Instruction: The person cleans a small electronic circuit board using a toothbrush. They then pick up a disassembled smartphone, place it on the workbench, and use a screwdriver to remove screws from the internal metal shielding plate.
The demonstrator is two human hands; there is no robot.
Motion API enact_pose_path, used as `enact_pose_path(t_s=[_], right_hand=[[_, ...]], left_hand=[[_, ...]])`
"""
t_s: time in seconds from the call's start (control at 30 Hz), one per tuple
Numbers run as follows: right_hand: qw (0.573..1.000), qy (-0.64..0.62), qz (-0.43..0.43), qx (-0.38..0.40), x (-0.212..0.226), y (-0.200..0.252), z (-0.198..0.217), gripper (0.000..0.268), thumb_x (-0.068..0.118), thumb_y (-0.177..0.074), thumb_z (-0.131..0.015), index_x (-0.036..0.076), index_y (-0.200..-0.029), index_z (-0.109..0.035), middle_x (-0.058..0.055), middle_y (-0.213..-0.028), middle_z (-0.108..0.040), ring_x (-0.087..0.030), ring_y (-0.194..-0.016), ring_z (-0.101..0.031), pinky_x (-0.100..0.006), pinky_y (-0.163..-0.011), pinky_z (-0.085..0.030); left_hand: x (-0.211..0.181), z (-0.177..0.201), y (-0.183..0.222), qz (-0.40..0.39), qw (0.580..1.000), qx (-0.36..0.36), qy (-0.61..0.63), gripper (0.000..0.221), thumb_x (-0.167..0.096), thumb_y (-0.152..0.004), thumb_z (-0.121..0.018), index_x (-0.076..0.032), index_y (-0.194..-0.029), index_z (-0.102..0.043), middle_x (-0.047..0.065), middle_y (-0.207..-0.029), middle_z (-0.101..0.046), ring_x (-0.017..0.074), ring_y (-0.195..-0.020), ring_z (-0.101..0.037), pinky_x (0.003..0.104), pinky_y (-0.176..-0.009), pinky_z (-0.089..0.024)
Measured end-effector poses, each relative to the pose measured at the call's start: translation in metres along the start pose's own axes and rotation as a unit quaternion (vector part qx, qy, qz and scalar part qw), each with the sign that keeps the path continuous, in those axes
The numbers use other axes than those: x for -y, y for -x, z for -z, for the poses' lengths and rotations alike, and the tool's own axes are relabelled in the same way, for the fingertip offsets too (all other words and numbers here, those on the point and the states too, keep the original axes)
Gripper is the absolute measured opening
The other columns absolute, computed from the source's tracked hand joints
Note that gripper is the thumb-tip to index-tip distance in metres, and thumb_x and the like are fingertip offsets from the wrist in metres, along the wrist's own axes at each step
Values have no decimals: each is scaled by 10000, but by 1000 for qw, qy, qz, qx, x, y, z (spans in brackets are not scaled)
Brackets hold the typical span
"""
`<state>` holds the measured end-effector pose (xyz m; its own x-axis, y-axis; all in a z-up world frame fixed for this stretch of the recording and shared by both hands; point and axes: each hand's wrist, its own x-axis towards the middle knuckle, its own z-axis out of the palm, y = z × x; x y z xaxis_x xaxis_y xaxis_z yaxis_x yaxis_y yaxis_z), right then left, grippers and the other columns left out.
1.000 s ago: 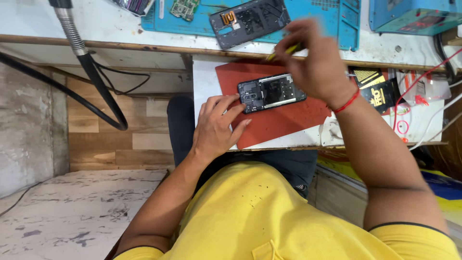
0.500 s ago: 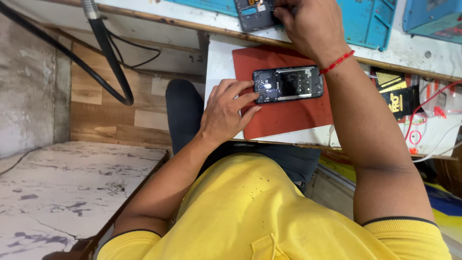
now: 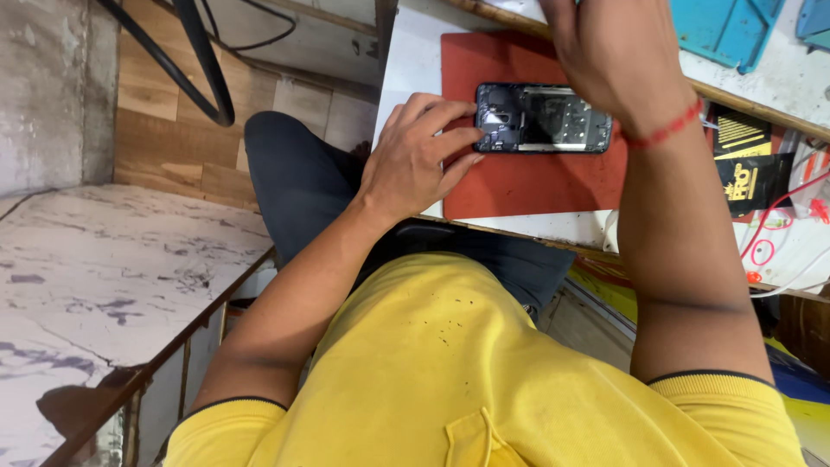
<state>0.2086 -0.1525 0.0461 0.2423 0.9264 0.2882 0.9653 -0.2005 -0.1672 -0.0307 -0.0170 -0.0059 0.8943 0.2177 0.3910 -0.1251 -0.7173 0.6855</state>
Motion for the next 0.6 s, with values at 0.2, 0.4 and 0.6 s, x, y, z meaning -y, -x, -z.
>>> enact_pose_path(t_s=[0.2,0.4,0.6], right_hand=[[993,-93,-62,45,60,15,-10,72,133,-1038,-737,69,-1036,-704,-115,-1018,-656,-352,-888,-650,-445,-754,-517],[989,-113,-83,35,65,28,-21,56,127,-1038,-747,80,-1056,-724,-89,-1038,-658,-334,-892,-668,-429,-740,-528],[989,-123,-77,41,67,33,-23,72,125,-1028,-772,76,-1066,-735,-72,-1036,-673,-307,-880,-686,-404,-728,-535]], left_hand=[[0,1,0,-1,1000,1,-3,245,-187,-870,-849,-106,-1086,-768,41,-1278,-663,262,-1172,-585,414,-965,-490],[-1,0,1,-5,1000,6,-8,255,-198,-873,-847,-107,-1098,-771,43,-1294,-661,253,-1184,-579,405,-970,-489],[2,-1,2,-6,1000,-1,-10,231,-196,-881,-842,-120,-1090,-779,38,-1280,-668,250,-1184,-589,403,-973,-496]])
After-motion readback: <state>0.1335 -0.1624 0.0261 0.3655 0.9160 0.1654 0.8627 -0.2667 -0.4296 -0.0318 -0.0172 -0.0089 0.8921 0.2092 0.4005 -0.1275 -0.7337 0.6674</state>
